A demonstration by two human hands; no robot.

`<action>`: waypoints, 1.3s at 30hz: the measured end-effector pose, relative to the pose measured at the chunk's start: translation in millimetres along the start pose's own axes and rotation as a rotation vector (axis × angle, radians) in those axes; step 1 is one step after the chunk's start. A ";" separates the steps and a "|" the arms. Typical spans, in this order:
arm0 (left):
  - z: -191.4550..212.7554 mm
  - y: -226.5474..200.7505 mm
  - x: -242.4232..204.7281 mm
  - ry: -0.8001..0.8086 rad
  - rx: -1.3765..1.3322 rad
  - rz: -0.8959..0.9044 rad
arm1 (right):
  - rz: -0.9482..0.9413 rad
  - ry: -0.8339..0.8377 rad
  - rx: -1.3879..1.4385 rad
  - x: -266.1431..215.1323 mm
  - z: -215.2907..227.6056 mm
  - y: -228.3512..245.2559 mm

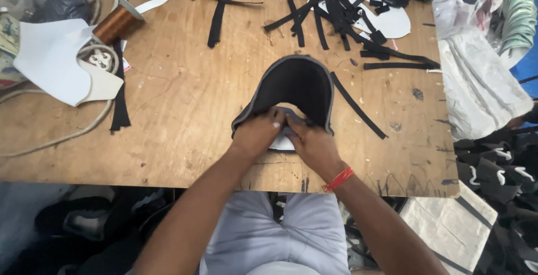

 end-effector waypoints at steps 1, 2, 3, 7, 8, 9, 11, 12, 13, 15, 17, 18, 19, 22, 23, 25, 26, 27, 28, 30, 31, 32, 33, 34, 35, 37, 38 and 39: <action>-2.4 2.3 2.1 -0.121 0.072 -0.109 | 0.020 -0.002 -0.077 2.5 0.8 3.8; -5.2 4.3 3.8 -0.240 0.142 -0.221 | 0.038 -0.004 -0.153 4.6 1.5 7.4; -4.5 7.0 2.2 -0.235 0.143 -0.225 | 0.032 -0.004 -0.150 4.9 6.1 12.4; -8.7 10.2 -16.3 0.023 0.256 -0.372 | 0.186 0.114 -0.340 -1.5 -3.4 -3.9; -9.6 10.9 -22.7 0.105 0.250 -0.362 | 0.388 0.024 -0.348 -3.9 -11.3 -15.3; -6.3 4.6 -29.9 0.111 0.254 -0.365 | 0.384 0.022 -0.342 -4.4 -7.4 -22.6; 3.5 -9.4 -44.9 -0.305 0.554 -0.347 | 0.713 0.106 -0.611 -8.7 -1.9 -35.5; 5.0 -15.5 -47.5 -0.300 0.554 -0.356 | 0.704 0.105 -0.606 -6.2 2.4 -31.5; 8.0 -21.1 -51.0 -0.400 0.280 -0.333 | 0.687 0.097 -0.538 -4.0 6.8 -27.3; -1.2 -32.2 -51.5 -0.498 -0.005 -0.303 | 0.670 0.093 -0.478 -5.6 6.9 -21.7; -19.4 -37.2 -46.5 -0.573 -0.049 -0.187 | 0.665 -0.082 -0.221 -10.9 -1.8 -13.1; -1.7 -39.1 -44.9 -0.578 -0.044 -0.189 | 0.668 -0.088 -0.222 -8.2 -0.2 -13.9; 15.7 -41.9 -43.4 -0.525 0.112 -0.184 | 0.623 -0.108 -0.262 -5.6 1.9 -15.0; 72.7 -39.2 -49.4 -0.546 -0.046 -0.303 | 0.509 -0.164 -0.341 1.4 2.3 -15.8; 93.5 -37.0 -51.6 -0.613 -0.375 -0.423 | 0.436 -0.192 -0.390 4.8 3.1 -16.9; 59.4 -31.1 -48.6 -0.545 -0.369 -0.364 | 0.388 -0.203 -0.306 5.6 -6.9 -11.0; 41.3 -27.9 -48.8 -0.474 -0.373 -0.295 | 0.339 -0.198 -0.223 4.5 -12.6 -7.7; 39.3 -26.6 -50.0 -0.476 -0.368 -0.294 | 0.343 -0.201 -0.221 3.6 -20.6 -5.3; 38.2 -25.6 -48.5 -0.465 -0.330 -0.311 | 0.262 -0.197 -0.101 4.0 -26.8 -4.5; 34.8 -25.7 -46.2 -0.458 -0.291 -0.335 | 0.181 -0.200 0.014 7.2 -33.0 -23.8; 32.1 -25.9 -45.5 -0.452 -0.319 -0.323 | 0.281 -0.252 -0.074 10.0 -33.0 -42.5; 28.5 -26.5 -46.9 -0.447 -0.350 -0.300 | 0.385 -0.295 -0.161 11.8 -33.8 -60.7; 32.6 -32.1 -46.9 -0.451 -0.352 -0.298 | 0.388 -0.292 -0.165 7.1 -25.2 -54.5; 37.2 -35.4 -47.1 -0.406 -0.337 -0.310 | 0.271 -0.234 -0.116 5.9 -18.5 -47.7; 41.7 -38.4 -47.2 -0.360 -0.323 -0.322 | 0.154 -0.174 -0.068 4.8 -12.1 -40.9; 49.0 -47.0 -47.1 -0.269 -0.299 -0.342 | 0.135 -0.068 0.430 9.6 -29.6 -23.6; 52.8 -51.3 -45.4 -0.225 -0.289 -0.354 | 0.097 0.041 0.924 12.7 -38.1 -15.6; 56.3 -55.0 -43.2 -0.180 -0.279 -0.366 | 0.103 0.049 0.919 16.0 -39.4 -16.8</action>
Point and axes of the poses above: each hand's wrist, its own x-axis towards the middle knuckle, its own z-axis out of the back of the hand, y = z × x, the point moved 1 cm from there along x, towards the middle knuckle, and after that the axes turned 5 degrees about x, right-handed, at the moved point
